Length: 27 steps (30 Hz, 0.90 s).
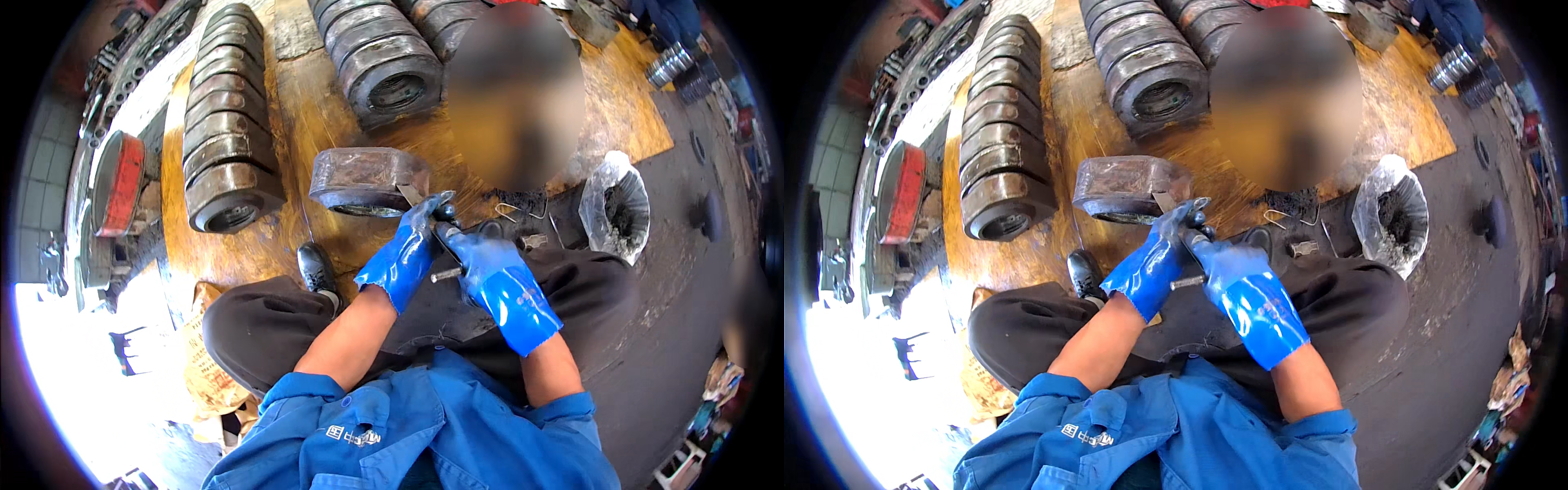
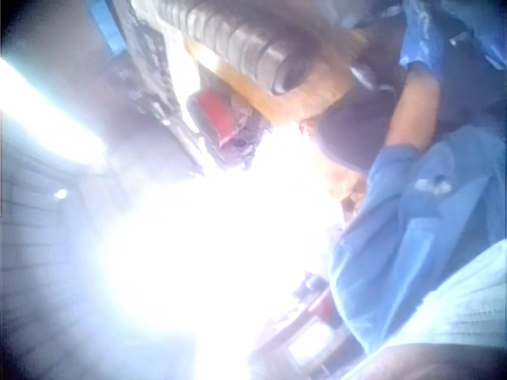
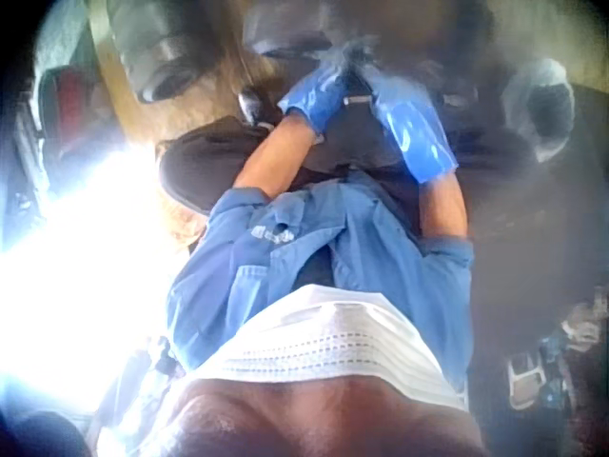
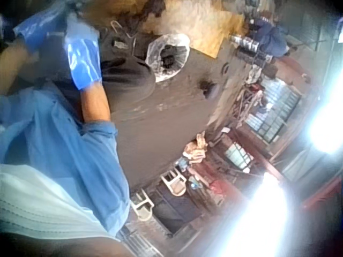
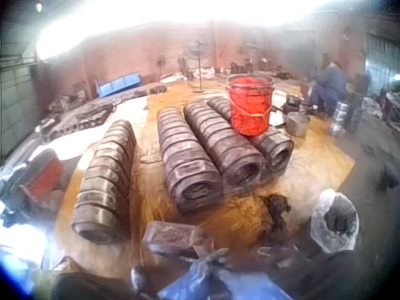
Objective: The person applies a dark sealant to a circular metal ring using a putty knife, then places the ring into a cylindrical metal housing. They repeat the process of scooping sealant and applying it to the ring and housing interior.
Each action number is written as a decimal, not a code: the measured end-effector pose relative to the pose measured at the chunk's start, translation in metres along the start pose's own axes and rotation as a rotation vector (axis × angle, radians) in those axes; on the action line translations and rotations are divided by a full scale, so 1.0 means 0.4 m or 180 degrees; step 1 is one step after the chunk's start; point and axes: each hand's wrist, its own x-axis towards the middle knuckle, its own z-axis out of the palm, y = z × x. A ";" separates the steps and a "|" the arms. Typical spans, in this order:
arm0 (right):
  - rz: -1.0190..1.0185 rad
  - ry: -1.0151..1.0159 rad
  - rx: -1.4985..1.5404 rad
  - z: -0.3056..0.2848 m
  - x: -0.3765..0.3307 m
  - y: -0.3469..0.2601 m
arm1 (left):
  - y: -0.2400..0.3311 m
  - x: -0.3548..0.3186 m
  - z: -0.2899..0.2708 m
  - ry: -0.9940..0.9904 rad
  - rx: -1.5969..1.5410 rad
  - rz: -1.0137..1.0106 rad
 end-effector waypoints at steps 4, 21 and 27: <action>0.0586 -0.0365 0.0346 -0.035 0.064 0.000 | 0.043 0.027 0.023 -0.0255 0.0664 0.0323; 0.0572 0.0652 0.1429 0.100 0.102 0.113 | 0.053 0.074 0.068 -0.0169 0.1063 -0.0301; 0.0322 0.1650 0.3511 0.073 0.093 0.147 | 0.020 0.024 0.015 -0.0871 0.0568 -0.0136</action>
